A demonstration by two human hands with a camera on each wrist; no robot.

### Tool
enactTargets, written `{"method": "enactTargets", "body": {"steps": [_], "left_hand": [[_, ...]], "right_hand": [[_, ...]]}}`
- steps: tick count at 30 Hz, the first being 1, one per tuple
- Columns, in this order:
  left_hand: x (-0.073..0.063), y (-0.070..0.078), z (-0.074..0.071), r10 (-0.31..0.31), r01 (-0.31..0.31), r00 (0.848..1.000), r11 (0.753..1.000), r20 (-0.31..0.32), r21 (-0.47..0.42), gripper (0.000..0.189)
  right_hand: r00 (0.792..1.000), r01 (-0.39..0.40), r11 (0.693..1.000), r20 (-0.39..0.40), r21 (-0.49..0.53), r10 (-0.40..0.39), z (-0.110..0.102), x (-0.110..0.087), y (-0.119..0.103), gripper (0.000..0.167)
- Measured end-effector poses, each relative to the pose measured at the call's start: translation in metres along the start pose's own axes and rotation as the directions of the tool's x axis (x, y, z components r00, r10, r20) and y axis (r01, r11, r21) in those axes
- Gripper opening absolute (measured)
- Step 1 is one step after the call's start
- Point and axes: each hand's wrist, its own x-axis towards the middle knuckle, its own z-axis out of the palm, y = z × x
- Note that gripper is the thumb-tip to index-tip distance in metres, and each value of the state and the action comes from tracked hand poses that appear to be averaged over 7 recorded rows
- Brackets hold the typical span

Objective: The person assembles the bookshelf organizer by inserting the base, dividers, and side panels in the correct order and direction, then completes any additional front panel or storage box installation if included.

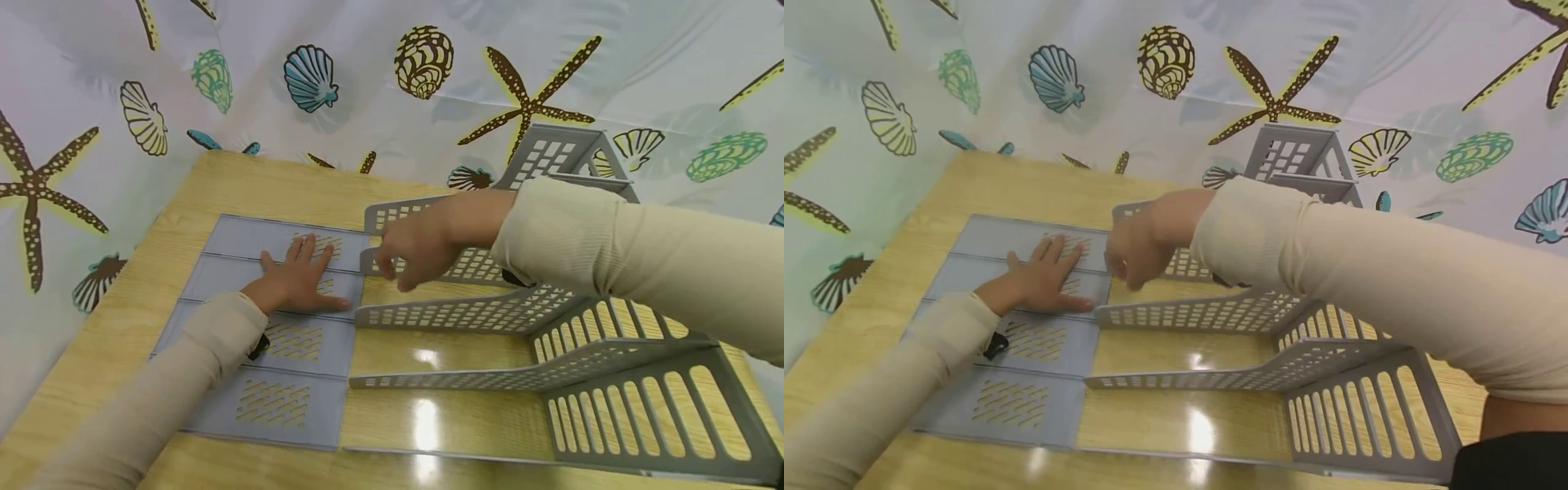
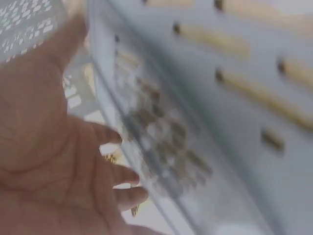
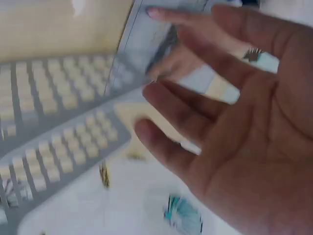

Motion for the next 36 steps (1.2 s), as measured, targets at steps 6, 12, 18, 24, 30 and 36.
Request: {"method": "enactTargets", "body": {"steps": [6,12,18,24,30,36], "left_hand": [[-0.008,-0.007,-0.008,0.020,-0.014,0.994,0.999,0.106,-0.048,0.122],[-0.006,-0.010,-0.004,0.012,-0.004,0.992,0.998,0.125,-0.064,0.122],[-0.005,-0.010,-0.004,0.016,-0.008,0.992,0.998,0.126,-0.059,0.121],[-0.005,-0.009,-0.005,0.014,-0.007,0.992,0.998,0.126,-0.056,0.121],[-0.006,-0.009,-0.006,0.006,0.000,0.992,0.999,0.123,-0.052,0.121],[-0.006,-0.008,-0.006,0.000,0.007,0.991,0.999,0.131,-0.050,0.121]], "right_hand": [[0.986,0.001,1.000,0.168,-0.029,0.004,0.028,0.001,-0.018,0.056],[0.978,-0.012,1.000,0.209,-0.021,0.016,0.028,0.013,-0.018,0.067],[0.974,-0.019,1.000,0.226,-0.010,0.021,0.022,0.015,-0.017,0.065],[0.975,-0.012,0.999,0.223,-0.048,0.022,0.022,0.017,-0.017,0.063],[0.976,-0.012,0.997,0.215,-0.076,0.028,0.019,0.021,-0.018,0.045],[0.972,-0.010,0.996,0.233,-0.093,0.032,0.016,0.022,-0.019,0.047]]}}
